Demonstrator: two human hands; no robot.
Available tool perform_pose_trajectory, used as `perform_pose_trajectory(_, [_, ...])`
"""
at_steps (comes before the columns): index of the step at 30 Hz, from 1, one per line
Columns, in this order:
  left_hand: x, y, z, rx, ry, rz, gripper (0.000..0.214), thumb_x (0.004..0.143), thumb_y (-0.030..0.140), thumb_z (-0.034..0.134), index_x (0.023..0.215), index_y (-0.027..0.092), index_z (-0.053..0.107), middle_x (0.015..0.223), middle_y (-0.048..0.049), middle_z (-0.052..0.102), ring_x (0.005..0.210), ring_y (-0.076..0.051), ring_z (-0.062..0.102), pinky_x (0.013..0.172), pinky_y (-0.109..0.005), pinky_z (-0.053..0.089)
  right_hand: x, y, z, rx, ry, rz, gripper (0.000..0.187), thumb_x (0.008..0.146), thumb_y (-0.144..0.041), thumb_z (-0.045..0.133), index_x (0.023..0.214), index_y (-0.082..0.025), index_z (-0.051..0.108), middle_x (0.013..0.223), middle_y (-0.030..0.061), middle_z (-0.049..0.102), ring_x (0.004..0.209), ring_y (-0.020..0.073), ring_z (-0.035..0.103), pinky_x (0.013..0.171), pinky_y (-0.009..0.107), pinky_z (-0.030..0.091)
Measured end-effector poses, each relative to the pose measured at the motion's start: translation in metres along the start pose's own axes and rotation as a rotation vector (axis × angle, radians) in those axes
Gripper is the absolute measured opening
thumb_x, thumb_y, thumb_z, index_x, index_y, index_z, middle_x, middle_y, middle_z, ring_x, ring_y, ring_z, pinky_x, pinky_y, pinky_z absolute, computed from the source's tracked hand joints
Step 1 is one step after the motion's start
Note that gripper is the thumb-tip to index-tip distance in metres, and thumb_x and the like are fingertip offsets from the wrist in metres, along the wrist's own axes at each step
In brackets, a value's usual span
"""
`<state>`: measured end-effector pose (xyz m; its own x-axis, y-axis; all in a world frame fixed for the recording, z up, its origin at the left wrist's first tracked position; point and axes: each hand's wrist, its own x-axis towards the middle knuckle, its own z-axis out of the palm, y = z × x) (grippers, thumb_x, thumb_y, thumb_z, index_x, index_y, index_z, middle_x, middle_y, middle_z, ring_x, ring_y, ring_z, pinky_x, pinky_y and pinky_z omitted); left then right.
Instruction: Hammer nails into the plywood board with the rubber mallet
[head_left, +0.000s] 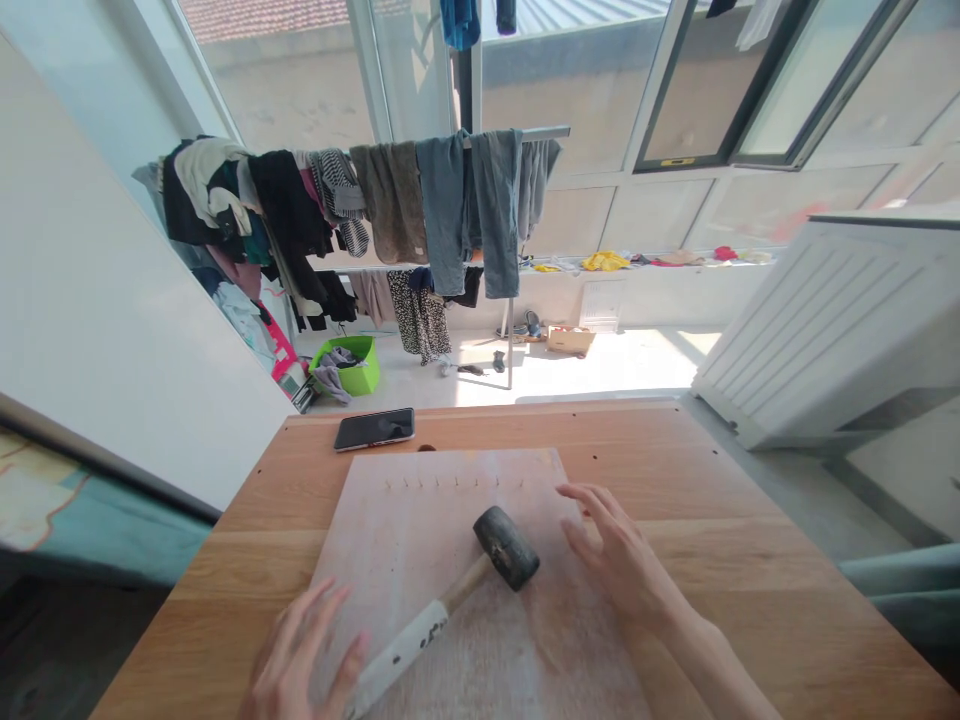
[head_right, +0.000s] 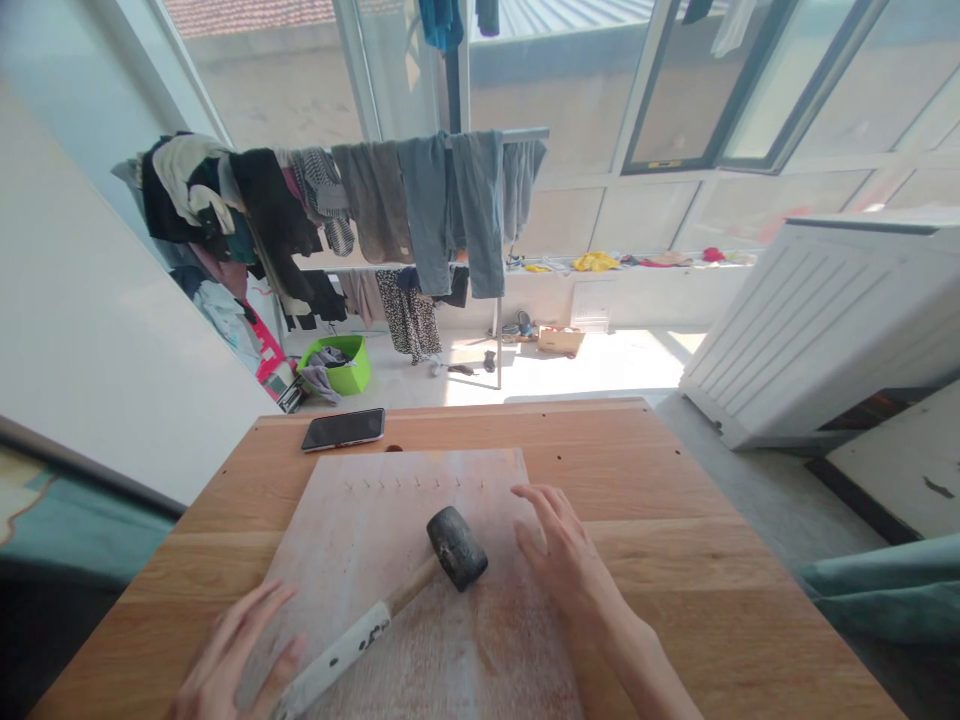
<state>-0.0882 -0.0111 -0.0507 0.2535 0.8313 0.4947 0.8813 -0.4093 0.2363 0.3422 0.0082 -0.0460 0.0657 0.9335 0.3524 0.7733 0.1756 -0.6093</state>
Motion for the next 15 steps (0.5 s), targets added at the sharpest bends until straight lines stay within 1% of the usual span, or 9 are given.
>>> perform_pose_trajectory(1, [0.0, -0.013, -0.001, -0.001, 0.001, -0.119, 0.044, 0.1, 0.056, 0.055, 0.129, 0.026, 0.069, 0.127, -0.0095, 0.078, 0.111, -0.029, 0.078, 0.09, -0.04, 0.067, -0.015, -0.002, -0.001, -0.028, 0.001, -0.003, 0.029, 0.103, -0.031, 0.052, 0.129, -0.027, 0.065, 0.124, 0.0093, 0.073, 0.116, 0.0254, 0.071, 0.1, 0.044, 0.06])
perform_pose_trajectory(2, [0.0, -0.024, -0.001, -0.028, -0.032, -0.221, 0.047, 0.099, 0.058, 0.054, 0.128, 0.024, 0.068, 0.12, -0.0092, 0.08, 0.103, -0.028, 0.081, 0.082, -0.038, 0.069, -0.03, -0.004, -0.001, -0.063, 0.012, -0.021, 0.031, 0.104, -0.032, 0.052, 0.132, -0.027, 0.064, 0.126, 0.0094, 0.074, 0.12, 0.0256, 0.07, 0.102, 0.044, 0.059])
perform_pose_trajectory(3, [0.0, -0.032, -0.001, -0.073, -0.076, -0.302, 0.05, 0.097, 0.061, 0.054, 0.128, 0.024, 0.068, 0.116, -0.0084, 0.082, 0.098, -0.028, 0.082, 0.078, -0.036, 0.069, -0.045, -0.005, -0.001, -0.107, 0.024, -0.041, 0.033, 0.105, -0.034, 0.053, 0.136, -0.028, 0.063, 0.129, 0.0096, 0.074, 0.123, 0.0263, 0.069, 0.104, 0.045, 0.059])
perform_pose_trajectory(5, [0.0, -0.04, 0.001, -0.138, -0.115, -0.403, 0.056, 0.093, 0.066, 0.055, 0.128, 0.024, 0.069, 0.117, -0.0077, 0.083, 0.098, -0.028, 0.082, 0.079, -0.037, 0.069, -0.068, -0.006, -0.002, -0.198, 0.047, -0.097, 0.037, 0.105, -0.037, 0.056, 0.141, -0.029, 0.062, 0.138, 0.0097, 0.072, 0.127, 0.0271, 0.068, 0.104, 0.044, 0.059])
perform_pose_trajectory(7, [0.001, -0.037, 0.004, -0.159, -0.11, -0.449, 0.061, 0.089, 0.071, 0.056, 0.126, 0.025, 0.07, 0.119, -0.0074, 0.082, 0.102, -0.029, 0.081, 0.081, -0.039, 0.069, -0.083, -0.004, -0.005, -0.271, 0.063, -0.134, 0.041, 0.105, -0.038, 0.057, 0.145, -0.029, 0.06, 0.141, 0.009, 0.071, 0.129, 0.0271, 0.068, 0.101, 0.042, 0.061])
perform_pose_trajectory(9, [0.002, -0.024, 0.006, -0.185, -0.123, -0.477, 0.059, 0.089, 0.072, 0.057, 0.123, 0.027, 0.072, 0.115, -0.0057, 0.084, 0.097, -0.028, 0.082, 0.077, -0.036, 0.069, -0.091, 0.003, -0.012, -0.329, 0.072, -0.137, 0.041, 0.105, -0.039, 0.056, 0.145, -0.028, 0.061, 0.141, 0.0084, 0.071, 0.13, 0.0272, 0.068, 0.1, 0.041, 0.061])
perform_pose_trajectory(11, [0.006, -0.004, 0.009, -0.254, -0.149, -0.477, 0.053, 0.092, 0.068, 0.057, 0.122, 0.028, 0.073, 0.112, -0.0039, 0.084, 0.092, -0.025, 0.082, 0.074, -0.032, 0.068, -0.095, 0.018, -0.025, -0.383, 0.081, -0.11, 0.04, 0.106, -0.041, 0.055, 0.142, -0.028, 0.063, 0.14, 0.008, 0.072, 0.131, 0.0283, 0.067, 0.101, 0.042, 0.061])
perform_pose_trajectory(13, [0.012, 0.021, 0.014, -0.331, -0.147, -0.437, 0.049, 0.094, 0.065, 0.058, 0.123, 0.029, 0.074, 0.112, -0.0038, 0.084, 0.094, -0.024, 0.082, 0.077, -0.03, 0.067, -0.099, 0.039, -0.043, -0.428, 0.084, -0.056, 0.039, 0.106, -0.044, 0.052, 0.138, -0.028, 0.067, 0.137, 0.007, 0.074, 0.132, 0.0292, 0.067, 0.102, 0.045, 0.06])
perform_pose_trajectory(15, [0.019, 0.05, 0.023, -0.393, -0.162, -0.366, 0.047, 0.094, 0.063, 0.06, 0.121, 0.028, 0.075, 0.106, -0.005, 0.084, 0.085, -0.022, 0.081, 0.076, -0.029, 0.067, -0.103, 0.065, -0.065, -0.457, 0.069, 0.019, 0.041, 0.106, -0.049, 0.048, 0.135, -0.028, 0.069, 0.135, 0.006, 0.075, 0.13, 0.0298, 0.068, 0.103, 0.047, 0.06])
